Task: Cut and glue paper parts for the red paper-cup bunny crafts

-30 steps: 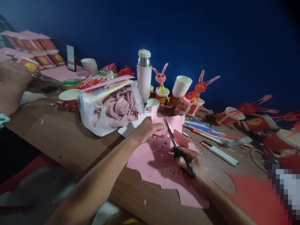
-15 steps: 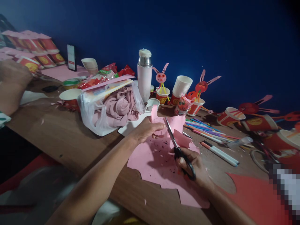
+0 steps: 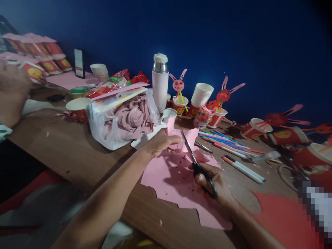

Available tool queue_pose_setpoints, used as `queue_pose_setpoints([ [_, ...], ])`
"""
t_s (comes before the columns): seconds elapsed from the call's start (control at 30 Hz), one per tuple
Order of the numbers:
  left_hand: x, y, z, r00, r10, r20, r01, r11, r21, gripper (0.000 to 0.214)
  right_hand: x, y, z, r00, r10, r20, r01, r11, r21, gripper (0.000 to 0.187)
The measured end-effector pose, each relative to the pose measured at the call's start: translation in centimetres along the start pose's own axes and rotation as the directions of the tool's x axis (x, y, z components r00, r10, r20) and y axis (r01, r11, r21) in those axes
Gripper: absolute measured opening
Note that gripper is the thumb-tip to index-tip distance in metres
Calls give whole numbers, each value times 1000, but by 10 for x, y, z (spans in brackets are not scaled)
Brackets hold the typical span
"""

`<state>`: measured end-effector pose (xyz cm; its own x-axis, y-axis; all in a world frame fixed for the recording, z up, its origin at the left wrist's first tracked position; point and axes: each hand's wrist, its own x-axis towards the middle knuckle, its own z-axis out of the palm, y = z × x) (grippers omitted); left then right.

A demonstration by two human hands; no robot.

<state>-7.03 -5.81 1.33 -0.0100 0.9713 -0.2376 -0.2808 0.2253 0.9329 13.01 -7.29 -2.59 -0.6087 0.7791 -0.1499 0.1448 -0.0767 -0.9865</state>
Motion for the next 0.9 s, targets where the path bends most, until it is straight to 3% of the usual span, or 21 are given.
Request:
queue_pose_setpoints([
  [0.3,2,-3,-5,993,29,116,-37,998,60,14,0,6,-3,999,-35,41,35,999,-5,51],
  [0.9,1,-3,-8,992,0,123,-9,997,74,12,0,-8,-2,999,52,2,-52,996,-71,56],
])
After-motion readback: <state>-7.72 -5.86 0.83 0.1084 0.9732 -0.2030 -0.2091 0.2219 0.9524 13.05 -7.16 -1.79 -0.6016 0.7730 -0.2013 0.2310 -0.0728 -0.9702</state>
